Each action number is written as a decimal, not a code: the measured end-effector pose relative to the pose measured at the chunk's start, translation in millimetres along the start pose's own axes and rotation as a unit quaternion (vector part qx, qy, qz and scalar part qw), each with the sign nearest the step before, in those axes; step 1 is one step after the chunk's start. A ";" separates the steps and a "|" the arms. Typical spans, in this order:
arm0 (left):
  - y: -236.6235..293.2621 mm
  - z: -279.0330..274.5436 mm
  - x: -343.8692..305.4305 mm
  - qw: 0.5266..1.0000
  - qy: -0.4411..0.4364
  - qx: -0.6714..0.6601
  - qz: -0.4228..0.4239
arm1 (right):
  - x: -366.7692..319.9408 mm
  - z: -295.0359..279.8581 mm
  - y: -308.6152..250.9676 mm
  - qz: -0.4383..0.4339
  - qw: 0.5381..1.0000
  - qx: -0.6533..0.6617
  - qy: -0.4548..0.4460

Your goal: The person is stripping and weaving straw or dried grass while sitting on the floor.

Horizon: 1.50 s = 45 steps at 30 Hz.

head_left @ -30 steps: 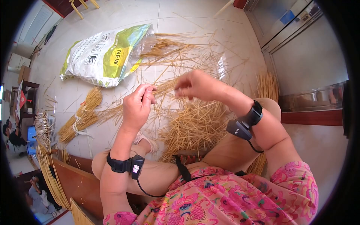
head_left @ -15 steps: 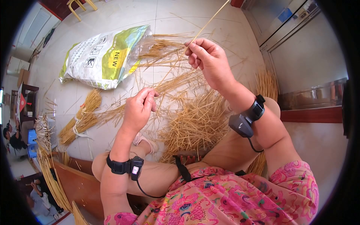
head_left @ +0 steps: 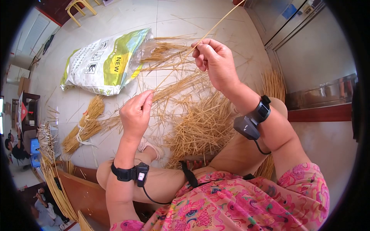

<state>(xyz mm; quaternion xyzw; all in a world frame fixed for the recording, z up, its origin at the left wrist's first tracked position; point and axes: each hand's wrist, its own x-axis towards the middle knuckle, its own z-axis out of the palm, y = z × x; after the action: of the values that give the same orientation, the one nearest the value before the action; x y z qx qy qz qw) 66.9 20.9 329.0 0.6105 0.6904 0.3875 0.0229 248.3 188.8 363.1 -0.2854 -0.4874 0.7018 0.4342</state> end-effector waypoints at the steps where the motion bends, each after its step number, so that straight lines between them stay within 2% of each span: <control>1: 1.8 0.4 0.1 1.000 0.005 0.001 -0.008 | -0.4 -0.2 0.1 -0.002 1.000 -0.005 0.001; 11: 0.0 2.1 -1.3 0.999 0.017 -0.022 -0.032 | -1.7 1.4 -1.5 -0.026 1.000 0.008 0.001; 28: -0.3 2.2 -1.4 1.000 -0.002 -0.010 -0.010 | -0.5 0.7 0.1 -0.047 0.999 -0.003 -0.003; 31: 1.8 2.2 -1.6 0.999 -0.011 -0.034 -0.023 | 1.2 -2.4 2.1 -0.011 0.998 0.056 -0.020; 34: 3.3 3.1 -1.9 0.998 -0.013 -0.053 -0.035 | 0.3 -7.4 7.1 0.063 0.982 0.173 -0.047; 37: 3.7 4.6 -1.3 0.998 -0.006 -0.058 -0.033 | -4.9 0.0 6.0 0.128 0.965 0.226 -0.016; 41: 7.6 5.4 -1.4 0.990 -0.009 -0.102 -0.097 | -6.8 4.5 6.8 0.121 0.975 0.169 -0.081; 43: 10.6 3.7 0.2 0.987 -0.013 -0.110 -0.114 | -9.2 7.5 9.5 0.098 0.983 0.089 -0.128; 45: 10.6 2.7 0.2 0.986 -0.010 -0.112 -0.121 | -18.2 14.3 12.1 0.070 0.974 -0.094 -0.192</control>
<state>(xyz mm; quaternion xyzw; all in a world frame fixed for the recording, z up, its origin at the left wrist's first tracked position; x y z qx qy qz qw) 76.9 22.0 333.2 0.5199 0.7111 0.4507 0.1451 240.9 164.7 356.5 -0.2184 -0.6038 0.7235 0.2534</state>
